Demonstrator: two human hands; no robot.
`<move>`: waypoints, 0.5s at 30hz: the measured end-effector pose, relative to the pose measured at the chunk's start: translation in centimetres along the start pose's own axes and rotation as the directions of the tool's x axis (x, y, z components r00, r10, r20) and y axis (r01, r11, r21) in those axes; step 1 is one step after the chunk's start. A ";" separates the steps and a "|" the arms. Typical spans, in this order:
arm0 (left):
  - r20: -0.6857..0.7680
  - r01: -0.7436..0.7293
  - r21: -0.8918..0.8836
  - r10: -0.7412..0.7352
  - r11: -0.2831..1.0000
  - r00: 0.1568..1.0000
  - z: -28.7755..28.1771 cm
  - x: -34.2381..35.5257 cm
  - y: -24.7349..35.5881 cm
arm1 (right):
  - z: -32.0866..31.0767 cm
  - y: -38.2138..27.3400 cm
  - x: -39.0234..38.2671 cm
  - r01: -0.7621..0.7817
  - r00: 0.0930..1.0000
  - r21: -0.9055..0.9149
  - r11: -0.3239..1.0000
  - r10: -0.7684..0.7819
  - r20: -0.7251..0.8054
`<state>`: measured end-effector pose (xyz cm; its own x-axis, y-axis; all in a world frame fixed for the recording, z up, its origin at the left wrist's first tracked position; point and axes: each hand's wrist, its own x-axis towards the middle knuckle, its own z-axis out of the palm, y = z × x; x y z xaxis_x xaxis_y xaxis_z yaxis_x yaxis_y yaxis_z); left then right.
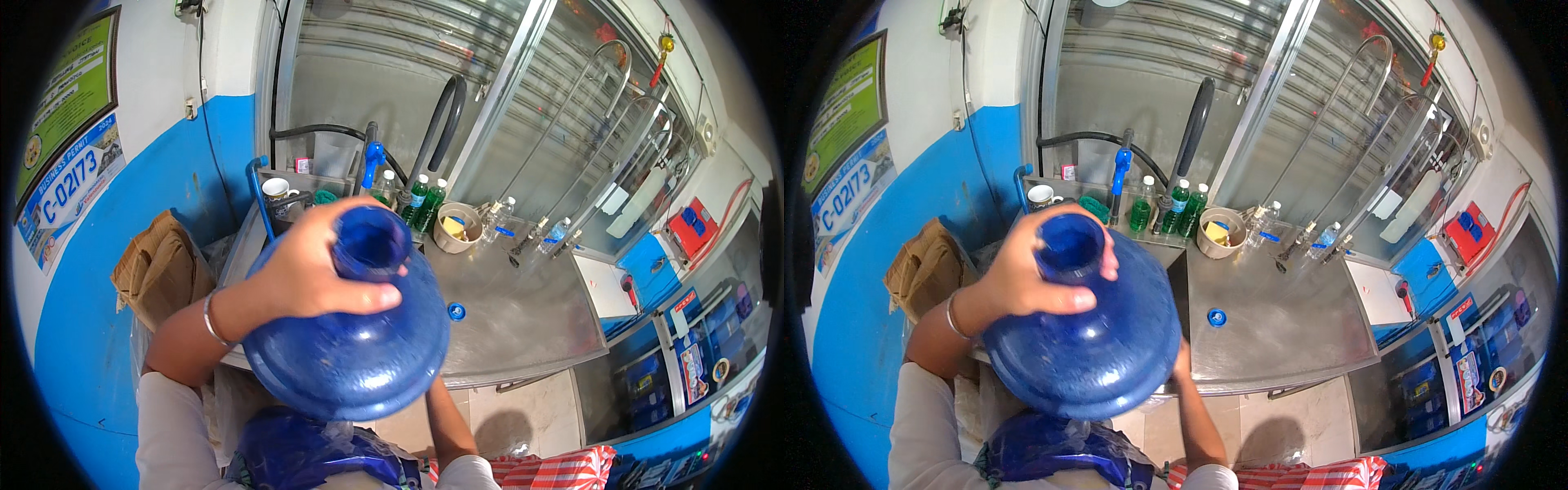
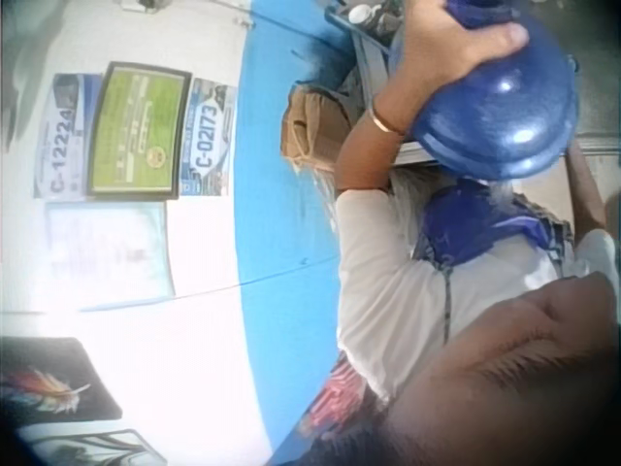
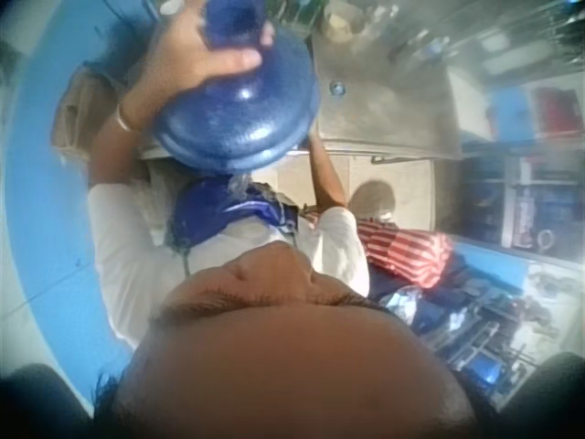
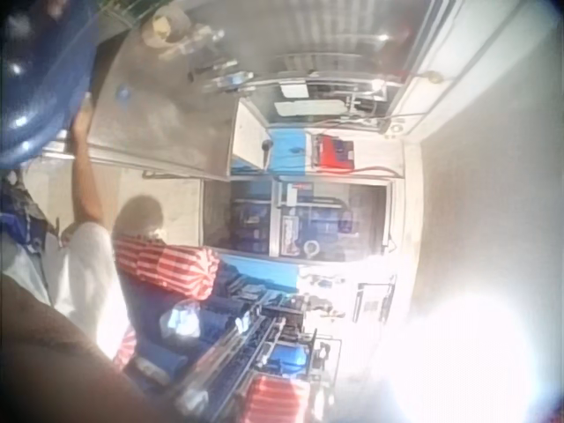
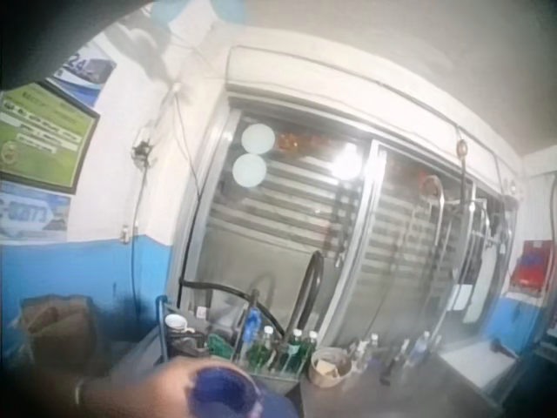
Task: The person uses a red heat gun to dry water bottles on a stainless steel table. They then place the bottles into a red and white striped plastic bag, tie the bag, and move it to the floor. Finally, they pick up a large blue water jug and rinse it in a sink.
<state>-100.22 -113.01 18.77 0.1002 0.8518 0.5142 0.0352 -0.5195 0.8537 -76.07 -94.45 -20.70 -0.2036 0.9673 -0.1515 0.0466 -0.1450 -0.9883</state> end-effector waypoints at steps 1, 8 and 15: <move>0.039 -0.058 0.096 0.055 0.994 0.998 0.6 0.3 -0.1 | 1.4 0.3 -0.8 -0.118 0.992 0.159 0.980 0.111 0.054; -0.103 -0.069 -0.131 0.056 0.989 0.993 -0.6 1.1 -1.5 | -0.9 -4.1 -4.5 -0.250 0.965 0.442 0.861 0.187 0.181; -0.521 -0.305 -0.588 -0.062 0.749 0.851 -4.9 -0.9 -15.8 | -14.7 -15.1 -6.8 -0.220 0.933 0.033 0.975 0.200 0.300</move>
<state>-105.73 -105.20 5.20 -0.4348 0.7927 0.4274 -0.5893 -0.6093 0.5305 -61.03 -95.76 -4.57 -0.4739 0.8107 -0.3438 0.0581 -0.3608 -0.9308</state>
